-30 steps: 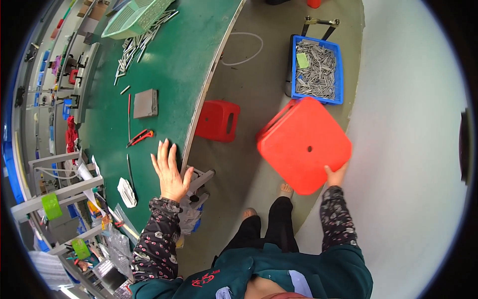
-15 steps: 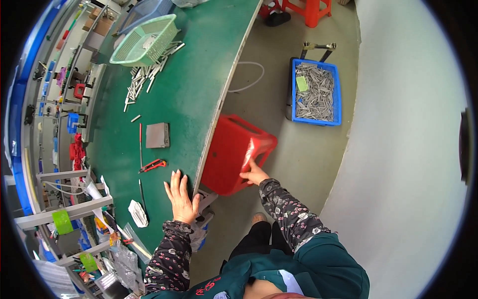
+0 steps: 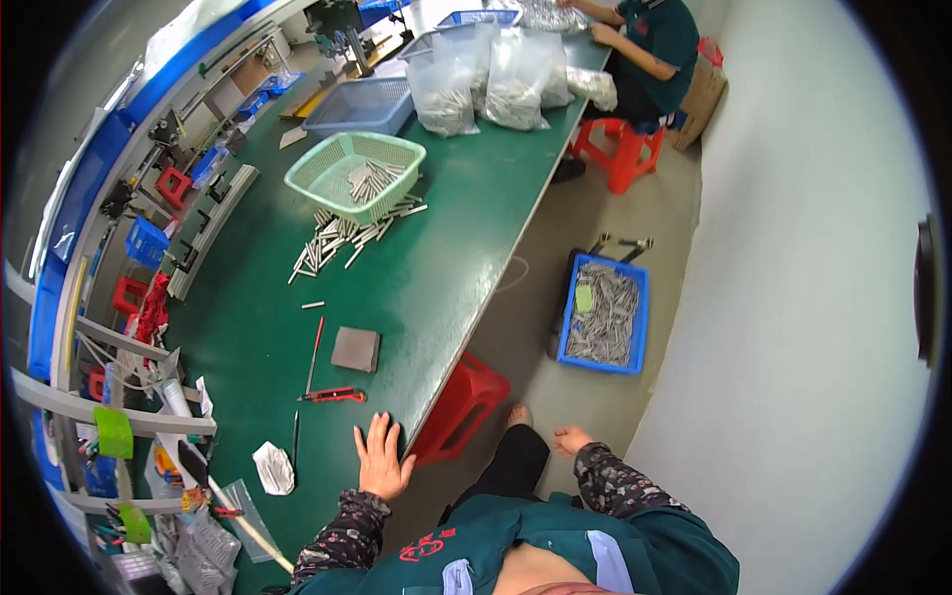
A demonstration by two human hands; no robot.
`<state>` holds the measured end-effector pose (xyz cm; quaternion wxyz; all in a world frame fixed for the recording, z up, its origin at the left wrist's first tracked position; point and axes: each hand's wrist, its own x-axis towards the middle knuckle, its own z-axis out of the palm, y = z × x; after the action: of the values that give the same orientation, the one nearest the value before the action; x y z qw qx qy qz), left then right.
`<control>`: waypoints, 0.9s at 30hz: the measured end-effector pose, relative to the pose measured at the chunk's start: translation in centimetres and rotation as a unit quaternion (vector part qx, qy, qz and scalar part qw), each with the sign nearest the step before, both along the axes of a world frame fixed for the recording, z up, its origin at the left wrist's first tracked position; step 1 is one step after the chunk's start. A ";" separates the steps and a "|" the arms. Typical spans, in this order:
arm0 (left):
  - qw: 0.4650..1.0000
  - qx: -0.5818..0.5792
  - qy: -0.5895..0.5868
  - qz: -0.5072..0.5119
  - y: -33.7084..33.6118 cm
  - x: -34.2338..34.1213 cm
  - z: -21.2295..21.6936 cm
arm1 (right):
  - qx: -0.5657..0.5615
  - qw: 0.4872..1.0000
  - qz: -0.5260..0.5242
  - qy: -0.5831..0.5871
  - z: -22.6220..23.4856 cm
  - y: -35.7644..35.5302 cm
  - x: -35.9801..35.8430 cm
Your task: Sorting metal pins into plastic bags and stapling them closed.
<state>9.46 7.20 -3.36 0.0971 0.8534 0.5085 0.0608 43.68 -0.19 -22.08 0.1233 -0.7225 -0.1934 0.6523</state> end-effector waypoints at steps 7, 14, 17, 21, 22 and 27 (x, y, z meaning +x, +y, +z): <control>1.000 -0.026 0.011 0.008 0.1 0.4 0.6 | 0.171 0.981 -0.010 -0.088 9.0 10.0 9.0; 0.996 -0.002 -0.017 0.085 -0.1 0.8 -0.1 | 0.370 0.929 -0.021 -0.002 18.6 23.8 7.0; 0.985 0.042 -0.041 0.163 -0.6 1.7 0.4 | 0.492 0.853 0.043 -0.168 18.7 30.4 7.5; 0.960 0.099 -0.055 0.255 -0.6 4.0 1.4 | 0.536 0.753 0.073 -0.374 19.4 37.9 9.8; 0.949 0.117 -0.060 0.286 -0.4 4.7 1.6 | 0.495 0.762 0.065 -0.413 19.4 39.6 10.6; 0.939 0.121 -0.058 0.317 2.8 8.2 3.6 | 0.439 0.743 0.066 -0.502 18.5 45.0 14.2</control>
<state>17.63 10.03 0.21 -0.0024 0.6482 0.7351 0.1988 57.87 44.78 -3.55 0.2685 -0.7972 -0.5389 0.0451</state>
